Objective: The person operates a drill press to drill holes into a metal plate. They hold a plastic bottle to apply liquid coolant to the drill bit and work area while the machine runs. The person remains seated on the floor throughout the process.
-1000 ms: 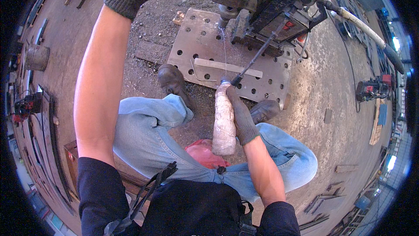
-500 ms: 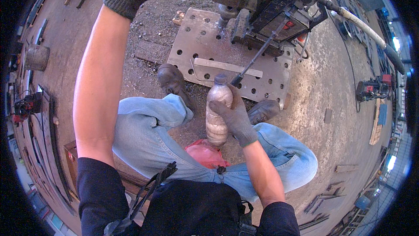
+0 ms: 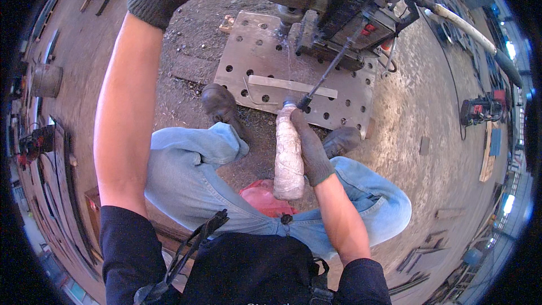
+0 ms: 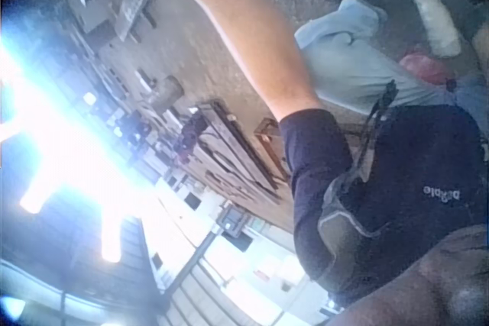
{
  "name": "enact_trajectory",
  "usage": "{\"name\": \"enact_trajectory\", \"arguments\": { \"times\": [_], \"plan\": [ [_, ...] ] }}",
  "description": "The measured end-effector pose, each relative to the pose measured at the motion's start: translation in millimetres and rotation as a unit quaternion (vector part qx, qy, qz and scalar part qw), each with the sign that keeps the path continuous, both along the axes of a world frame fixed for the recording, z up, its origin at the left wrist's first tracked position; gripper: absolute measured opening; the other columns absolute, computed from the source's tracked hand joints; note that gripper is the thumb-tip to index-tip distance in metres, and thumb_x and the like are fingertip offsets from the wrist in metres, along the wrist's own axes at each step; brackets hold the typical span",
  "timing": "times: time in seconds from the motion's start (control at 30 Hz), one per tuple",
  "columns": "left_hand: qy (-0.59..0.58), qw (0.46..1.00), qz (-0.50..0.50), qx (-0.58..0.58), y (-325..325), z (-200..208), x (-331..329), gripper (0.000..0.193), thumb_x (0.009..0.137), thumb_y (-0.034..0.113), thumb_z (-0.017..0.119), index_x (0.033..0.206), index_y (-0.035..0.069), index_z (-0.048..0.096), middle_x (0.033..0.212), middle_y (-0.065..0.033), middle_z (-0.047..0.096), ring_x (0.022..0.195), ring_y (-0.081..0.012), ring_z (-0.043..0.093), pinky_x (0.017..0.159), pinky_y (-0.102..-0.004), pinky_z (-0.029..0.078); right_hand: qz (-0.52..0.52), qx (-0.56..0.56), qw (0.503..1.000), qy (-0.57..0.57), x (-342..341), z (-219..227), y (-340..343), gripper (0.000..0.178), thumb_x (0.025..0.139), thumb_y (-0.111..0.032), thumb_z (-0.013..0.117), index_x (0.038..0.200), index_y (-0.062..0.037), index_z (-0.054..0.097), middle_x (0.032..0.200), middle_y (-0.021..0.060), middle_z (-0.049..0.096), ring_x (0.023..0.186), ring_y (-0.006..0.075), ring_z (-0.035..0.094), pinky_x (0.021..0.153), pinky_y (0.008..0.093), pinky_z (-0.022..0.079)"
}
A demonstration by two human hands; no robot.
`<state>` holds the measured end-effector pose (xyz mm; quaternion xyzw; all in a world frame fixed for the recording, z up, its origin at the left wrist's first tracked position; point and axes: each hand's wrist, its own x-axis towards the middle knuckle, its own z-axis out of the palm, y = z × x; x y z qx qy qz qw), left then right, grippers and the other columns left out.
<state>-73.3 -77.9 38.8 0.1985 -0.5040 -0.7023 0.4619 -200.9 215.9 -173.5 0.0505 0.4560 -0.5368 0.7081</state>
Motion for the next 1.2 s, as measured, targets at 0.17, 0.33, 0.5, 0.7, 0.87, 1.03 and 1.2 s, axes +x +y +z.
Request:
{"name": "enact_trajectory", "arguments": {
  "times": [0.17,0.33,0.5,0.7,0.87,1.03,1.2],
  "plan": [
    [0.006,1.000,0.003,0.018,3,1,0,0.031,0.092,0.040,0.056,0.099,0.011,0.062,0.086,-0.0005,0.067,0.051,-0.0056,0.047,0.043,-0.0192,0.039,0.015,0.005,0.999,0.040,-1,10,-2,0.036,0.096,-0.043,0.058,0.107,-0.0091,0.062,0.083,-0.0002,0.062,0.067,0.0084,0.060,0.059,0.0255,0.053],
    [-0.015,1.000,0.003,0.019,3,4,1,0.029,0.091,0.039,0.057,0.098,0.012,0.061,0.083,0.0002,0.066,0.050,-0.0049,0.046,0.042,-0.0190,0.038,0.005,-0.055,0.992,0.112,5,18,-3,0.045,0.089,-0.039,0.066,0.117,-0.0050,0.056,0.092,0.0032,0.060,0.078,0.0133,0.061,0.070,0.0294,0.053],
    [0.005,0.997,-0.049,0.057,3,7,1,0.031,0.091,0.040,0.056,0.097,0.010,0.060,0.079,0.0033,0.064,0.049,-0.0036,0.044,0.040,-0.0191,0.035,0.044,-0.089,0.977,0.188,5,38,-3,0.048,0.084,-0.027,0.072,0.120,-0.0028,0.052,0.102,0.0055,0.060,0.088,0.0144,0.061,0.078,0.0301,0.053],
    [0.024,0.990,-0.133,0.046,-7,1,1,0.030,0.092,0.038,0.054,0.102,0.009,0.055,0.063,0.0115,0.044,0.045,-0.0009,0.036,0.040,-0.0176,0.031,0.050,-0.074,0.968,0.235,8,37,-3,0.049,0.083,-0.027,0.074,0.120,-0.0036,0.052,0.101,0.0048,0.060,0.088,0.0141,0.061,0.077,0.0301,0.053],
    [0.055,0.982,-0.178,0.002,-34,-10,23,0.043,0.097,0.029,0.047,0.126,-0.003,0.048,0.100,-0.0086,0.062,0.059,-0.0079,0.044,0.051,-0.0228,0.039,0.027,-0.070,0.994,0.081,2,27,-1,0.047,0.087,-0.036,0.069,0.117,-0.0034,0.054,0.094,0.0037,0.061,0.076,0.0119,0.060,0.067,0.0288,0.051],
    [0.067,0.987,-0.143,0.011,-23,-7,11,0.045,0.099,0.028,0.043,0.128,-0.006,0.048,0.103,-0.0121,0.064,0.058,-0.0083,0.041,0.049,-0.0232,0.037,0.037,0.008,0.996,0.077,-2,9,-1,0.053,0.085,-0.050,0.069,0.112,-0.0054,0.059,0.086,0.0023,0.060,0.069,0.0123,0.059,0.063,0.0291,0.050],
    [0.041,0.995,-0.087,0.035,-12,1,8,0.043,0.098,0.024,0.044,0.129,-0.006,0.046,0.091,-0.0065,0.060,0.057,-0.0059,0.039,0.046,-0.0210,0.034,0.062,0.018,0.987,0.146,-7,20,-3,0.054,0.084,-0.050,0.069,0.112,-0.0049,0.059,0.084,0.0022,0.061,0.071,0.0126,0.060,0.065,0.0288,0.051]
  ]
}}
